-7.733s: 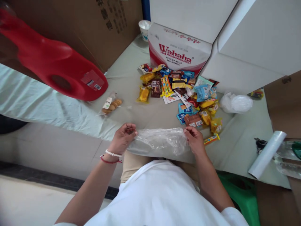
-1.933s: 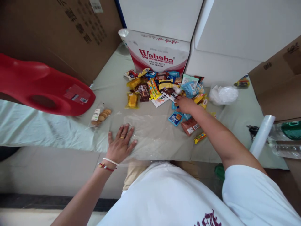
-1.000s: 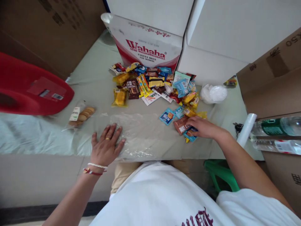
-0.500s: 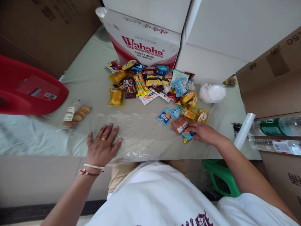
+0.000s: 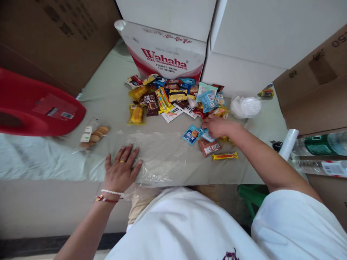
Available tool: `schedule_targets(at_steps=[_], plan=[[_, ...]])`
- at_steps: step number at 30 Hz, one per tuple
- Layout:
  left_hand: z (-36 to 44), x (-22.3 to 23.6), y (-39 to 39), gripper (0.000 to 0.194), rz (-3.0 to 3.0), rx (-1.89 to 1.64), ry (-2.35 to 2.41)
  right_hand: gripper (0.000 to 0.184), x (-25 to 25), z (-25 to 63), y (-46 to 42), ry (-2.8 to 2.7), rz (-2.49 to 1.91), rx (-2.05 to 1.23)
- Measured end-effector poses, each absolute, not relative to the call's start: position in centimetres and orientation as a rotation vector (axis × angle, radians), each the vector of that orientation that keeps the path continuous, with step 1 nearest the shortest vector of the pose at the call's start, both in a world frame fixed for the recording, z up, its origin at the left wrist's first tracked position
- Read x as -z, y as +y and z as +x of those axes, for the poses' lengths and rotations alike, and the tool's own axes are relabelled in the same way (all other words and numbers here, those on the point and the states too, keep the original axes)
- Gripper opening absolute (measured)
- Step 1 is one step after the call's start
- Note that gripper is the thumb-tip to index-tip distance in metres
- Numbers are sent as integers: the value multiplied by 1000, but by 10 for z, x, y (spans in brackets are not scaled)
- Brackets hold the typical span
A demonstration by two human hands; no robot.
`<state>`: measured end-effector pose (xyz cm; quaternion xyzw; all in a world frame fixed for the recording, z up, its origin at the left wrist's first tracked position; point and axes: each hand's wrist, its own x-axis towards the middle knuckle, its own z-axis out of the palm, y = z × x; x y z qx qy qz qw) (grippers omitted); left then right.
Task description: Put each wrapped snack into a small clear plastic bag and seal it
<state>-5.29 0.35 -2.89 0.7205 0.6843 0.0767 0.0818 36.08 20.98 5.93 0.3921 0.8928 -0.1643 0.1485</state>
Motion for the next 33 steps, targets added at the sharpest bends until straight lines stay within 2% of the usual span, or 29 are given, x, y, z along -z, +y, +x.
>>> schedule_targets(at_steps=[4,6,8,10,15,16,21,24,27,30,33], plan=[[-53,30,3,58,2149,-220,2056,78,-36,379,214,2559,871,653],[-53,30,3,58,2146,-217,2066,87,-33,387,214,2544,914,666],[-53,30,3,57,2146,-220,2065,84,-32,388,214,2549,978,608],[-54,31,3,57,2148,-232,2056,74,-34,382,213,2550,1037,495],[-55,35,3,58,2139,-281,2050,24,-51,376,219,2503,910,322],[-56,35,3,58,2137,-289,2050,23,-57,379,221,2532,890,313],[-55,36,4,59,2133,-295,2045,41,-82,380,231,2780,935,392],[-55,35,5,59,2131,-271,2051,33,-70,352,227,2884,678,541],[-54,34,5,59,2133,-258,2049,30,-43,321,218,2870,517,542],[-53,34,4,58,2133,-252,2043,34,-23,317,211,2850,629,485],[-51,33,3,58,2116,-246,2056,31,-23,341,211,2799,878,580]])
